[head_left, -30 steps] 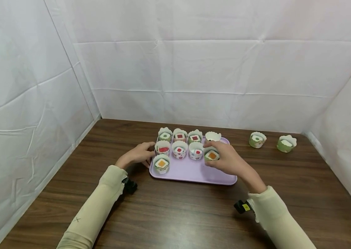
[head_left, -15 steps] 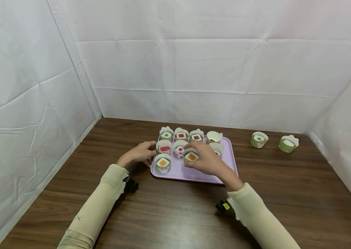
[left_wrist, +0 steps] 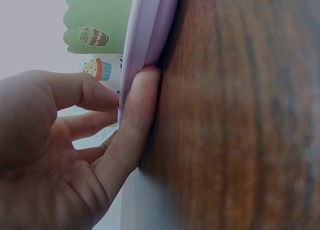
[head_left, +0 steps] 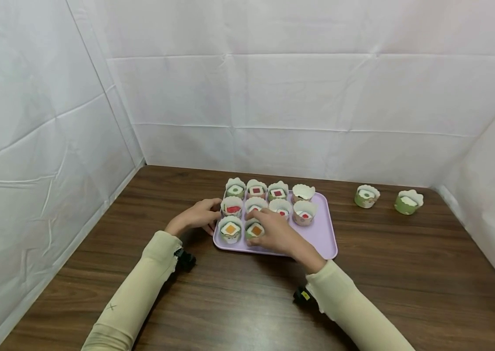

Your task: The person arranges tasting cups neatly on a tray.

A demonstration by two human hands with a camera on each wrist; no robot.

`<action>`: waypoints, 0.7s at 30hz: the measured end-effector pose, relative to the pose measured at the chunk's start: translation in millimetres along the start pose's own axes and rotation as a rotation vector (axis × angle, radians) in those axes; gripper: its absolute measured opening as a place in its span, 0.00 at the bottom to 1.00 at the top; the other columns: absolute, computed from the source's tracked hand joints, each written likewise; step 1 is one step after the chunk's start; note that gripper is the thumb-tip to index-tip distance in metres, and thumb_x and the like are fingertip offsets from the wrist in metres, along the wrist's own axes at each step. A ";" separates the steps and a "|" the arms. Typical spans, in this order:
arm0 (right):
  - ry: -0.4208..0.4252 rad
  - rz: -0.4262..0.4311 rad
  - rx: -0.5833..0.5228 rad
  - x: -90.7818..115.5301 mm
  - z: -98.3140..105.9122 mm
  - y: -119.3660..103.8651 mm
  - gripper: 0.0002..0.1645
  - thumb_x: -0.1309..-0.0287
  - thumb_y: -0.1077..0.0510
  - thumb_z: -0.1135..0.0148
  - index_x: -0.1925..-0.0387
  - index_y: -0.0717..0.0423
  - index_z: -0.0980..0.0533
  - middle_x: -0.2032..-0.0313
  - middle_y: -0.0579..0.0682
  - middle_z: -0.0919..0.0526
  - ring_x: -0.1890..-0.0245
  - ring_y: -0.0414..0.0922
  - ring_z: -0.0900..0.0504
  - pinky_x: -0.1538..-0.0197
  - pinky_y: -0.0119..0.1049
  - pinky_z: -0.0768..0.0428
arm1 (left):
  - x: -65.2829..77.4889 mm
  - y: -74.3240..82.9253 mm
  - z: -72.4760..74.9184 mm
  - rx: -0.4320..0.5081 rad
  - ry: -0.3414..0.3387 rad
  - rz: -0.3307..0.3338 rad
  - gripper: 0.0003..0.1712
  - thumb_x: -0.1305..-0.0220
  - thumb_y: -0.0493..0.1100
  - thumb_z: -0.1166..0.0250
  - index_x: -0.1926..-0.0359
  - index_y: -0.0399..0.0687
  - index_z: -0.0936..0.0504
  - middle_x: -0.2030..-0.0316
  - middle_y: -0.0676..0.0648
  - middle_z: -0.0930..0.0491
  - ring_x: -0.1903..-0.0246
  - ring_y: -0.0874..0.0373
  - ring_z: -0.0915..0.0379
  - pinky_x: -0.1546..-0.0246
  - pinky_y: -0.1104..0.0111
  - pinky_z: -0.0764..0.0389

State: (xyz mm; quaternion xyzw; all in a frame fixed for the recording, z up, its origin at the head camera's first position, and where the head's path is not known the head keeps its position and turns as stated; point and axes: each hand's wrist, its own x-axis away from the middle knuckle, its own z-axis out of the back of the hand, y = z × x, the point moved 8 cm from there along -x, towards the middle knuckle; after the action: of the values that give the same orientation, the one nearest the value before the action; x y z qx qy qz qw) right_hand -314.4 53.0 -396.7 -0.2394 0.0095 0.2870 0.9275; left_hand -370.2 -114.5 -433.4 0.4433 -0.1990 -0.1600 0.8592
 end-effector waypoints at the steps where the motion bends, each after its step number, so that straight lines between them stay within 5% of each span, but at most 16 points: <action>1: -0.003 0.004 0.007 -0.1 -2.0 -0.1 0.32 0.57 0.52 0.23 0.48 0.47 0.25 0.49 0.50 0.21 0.50 0.47 0.22 0.45 0.44 0.22 | -0.1 0.2 -0.1 -0.001 -0.001 -0.002 0.25 0.31 0.37 0.51 0.34 0.43 0.35 0.58 0.37 0.24 0.73 0.49 0.22 0.73 0.59 0.14; 14: -0.086 0.004 0.038 2.4 -9.0 0.8 0.39 0.58 0.47 0.22 0.43 0.43 0.28 0.46 0.52 0.25 0.48 0.48 0.25 0.46 0.45 0.23 | -0.5 -0.1 -0.5 -0.002 0.005 0.009 0.23 0.31 0.37 0.51 0.35 0.43 0.34 0.57 0.37 0.25 0.73 0.50 0.22 0.73 0.59 0.14; 21: -0.138 0.048 0.034 8.4 -1.4 0.8 0.37 0.51 0.58 0.28 0.38 0.43 0.30 0.43 0.53 0.26 0.50 0.46 0.25 0.50 0.42 0.22 | 0.2 1.6 -0.9 -0.007 0.004 0.005 0.24 0.30 0.37 0.52 0.34 0.43 0.36 0.56 0.36 0.25 0.73 0.50 0.22 0.73 0.59 0.14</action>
State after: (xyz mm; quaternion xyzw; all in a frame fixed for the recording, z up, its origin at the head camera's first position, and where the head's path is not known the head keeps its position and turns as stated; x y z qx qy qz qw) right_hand -307.7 57.4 -399.6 -0.2030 -0.0437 0.3247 0.9227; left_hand -369.4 -113.1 -432.5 0.4403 -0.1977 -0.1576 0.8615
